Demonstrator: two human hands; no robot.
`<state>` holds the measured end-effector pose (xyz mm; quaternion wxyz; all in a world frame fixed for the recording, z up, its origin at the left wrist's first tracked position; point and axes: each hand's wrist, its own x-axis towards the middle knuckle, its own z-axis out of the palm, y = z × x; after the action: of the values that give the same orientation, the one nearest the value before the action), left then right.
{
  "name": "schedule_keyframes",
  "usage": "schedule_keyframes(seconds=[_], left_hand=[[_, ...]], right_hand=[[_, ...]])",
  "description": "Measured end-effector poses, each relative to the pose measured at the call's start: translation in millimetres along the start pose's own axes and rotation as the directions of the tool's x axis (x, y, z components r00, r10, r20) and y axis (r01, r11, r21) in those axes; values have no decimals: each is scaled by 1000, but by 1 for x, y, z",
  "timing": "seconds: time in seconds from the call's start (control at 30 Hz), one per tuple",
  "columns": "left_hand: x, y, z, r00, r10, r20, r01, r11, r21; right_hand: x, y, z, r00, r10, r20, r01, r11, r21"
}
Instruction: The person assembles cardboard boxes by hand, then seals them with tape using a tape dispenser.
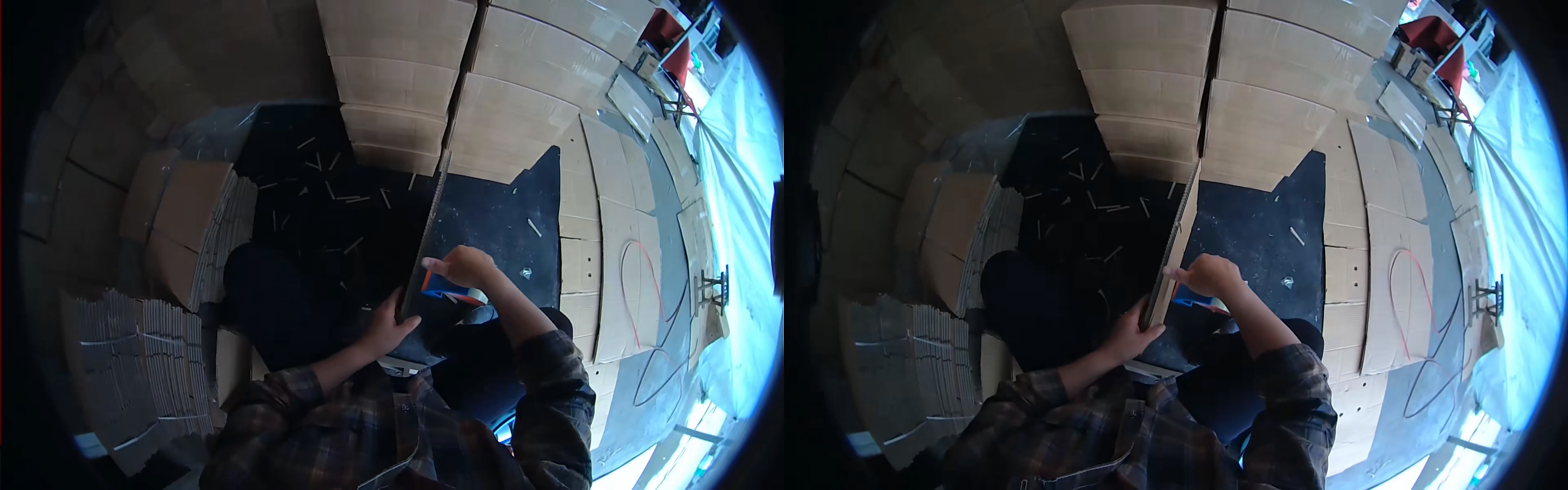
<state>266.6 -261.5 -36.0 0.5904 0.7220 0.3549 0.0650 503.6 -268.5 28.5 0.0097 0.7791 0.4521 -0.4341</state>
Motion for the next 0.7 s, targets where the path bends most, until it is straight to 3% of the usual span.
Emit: schedule_keyframes(seconds=[0.13, 0.2, 0.27, 0.33, 0.37, 0.43, 0.53, 0.57, 0.7], left_hand=[[4, 19, -11, 995, -63, 79, 54, 992, 111], [17, 22, -27, 979, -163, 123, 166, 986, -14], [54, 15, -45, 954, -291, 77, 293, 956, -16], [89, 19, -51, 985, -137, -108, 123, 985, -122], [108, 23, -50, 985, -136, -104, 122, 985, -124], [142, 26, -45, 989, 35, -146, -64, 979, -195], [175, 22, -28, 988, 94, -121, -114, 980, -166], [177, 18, -25, 995, 67, -73, -85, 953, -292], [171, 21, -32, 996, 52, -74, -75, 930, -359]], right_hand=[[21, 5, 23, 992, -81, 97, 75, 995, 65], [31, 8, 28, 987, -106, 122, 91, 988, 123], [36, 11, 31, 982, -117, 148, 100, 988, 116], [35, 9, 29, 980, -102, 170, 83, 990, 114], [33, 8, 27, 978, -88, 188, 69, 992, 106], [26, 3, 21, 979, -91, 183, 69, 990, 120], [26, 7, 22, 977, -111, 182, 79, 982, 172], [27, 9, 23, 975, -129, 184, 89, 974, 208], [13, 9, 17, 980, -86, 179, 57, 985, 160]])
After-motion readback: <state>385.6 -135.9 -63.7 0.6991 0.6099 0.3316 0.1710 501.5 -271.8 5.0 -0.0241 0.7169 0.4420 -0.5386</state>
